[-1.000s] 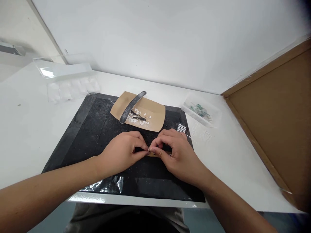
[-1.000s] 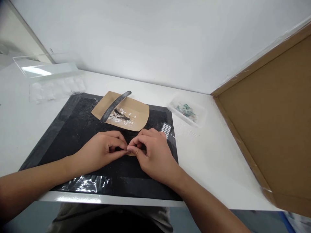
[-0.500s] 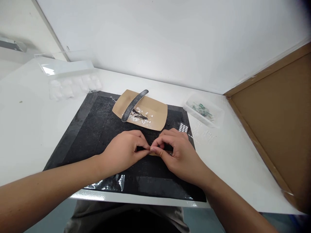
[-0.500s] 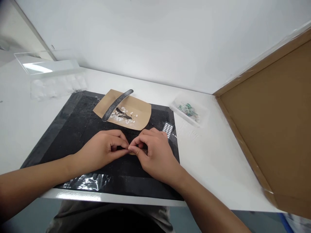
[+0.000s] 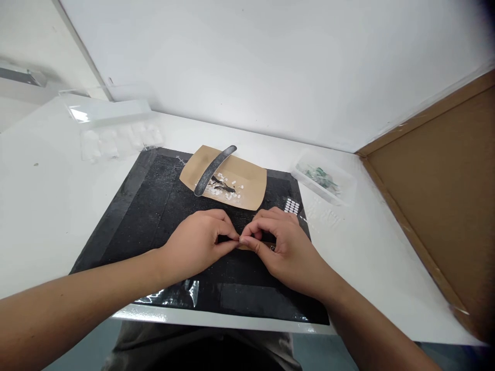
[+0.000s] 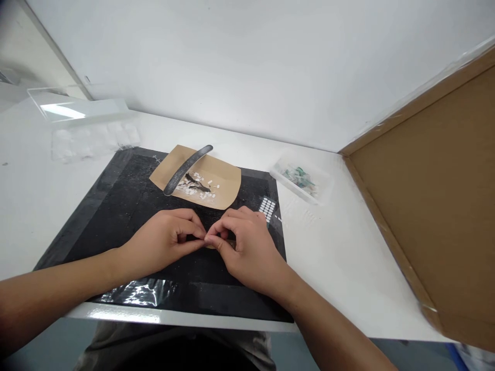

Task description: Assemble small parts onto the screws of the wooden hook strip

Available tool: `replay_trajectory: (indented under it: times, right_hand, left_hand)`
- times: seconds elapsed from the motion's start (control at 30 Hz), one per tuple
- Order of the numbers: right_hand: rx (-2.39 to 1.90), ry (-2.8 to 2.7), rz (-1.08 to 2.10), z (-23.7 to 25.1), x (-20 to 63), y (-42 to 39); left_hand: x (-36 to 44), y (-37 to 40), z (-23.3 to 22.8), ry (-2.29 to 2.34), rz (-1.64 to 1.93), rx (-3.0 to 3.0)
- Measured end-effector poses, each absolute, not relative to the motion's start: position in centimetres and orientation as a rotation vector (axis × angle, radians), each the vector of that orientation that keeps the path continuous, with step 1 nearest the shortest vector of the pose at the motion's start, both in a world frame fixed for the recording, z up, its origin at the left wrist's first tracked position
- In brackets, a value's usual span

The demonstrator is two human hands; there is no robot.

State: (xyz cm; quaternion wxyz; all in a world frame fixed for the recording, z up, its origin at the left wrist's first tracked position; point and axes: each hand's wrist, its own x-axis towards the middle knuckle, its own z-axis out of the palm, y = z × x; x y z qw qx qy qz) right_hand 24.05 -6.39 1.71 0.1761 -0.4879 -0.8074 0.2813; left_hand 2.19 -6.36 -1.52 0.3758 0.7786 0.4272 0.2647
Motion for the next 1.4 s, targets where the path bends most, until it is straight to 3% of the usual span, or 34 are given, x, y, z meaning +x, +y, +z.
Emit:
replay_trajectory:
  times: [0.97, 1.4]
  right_hand:
    - [-1.566, -2.095, 0.935, 1.4, 24.0, -5.2]
    - [-1.354, -2.08, 0.626, -0.1, 25.4, -5.1]
  left_hand:
    - [2.3, -6.3, -1.8, 1.103, 0.68, 2.01]
    - [2.3, -6.4, -2.4, 1.115, 0.723, 1.967]
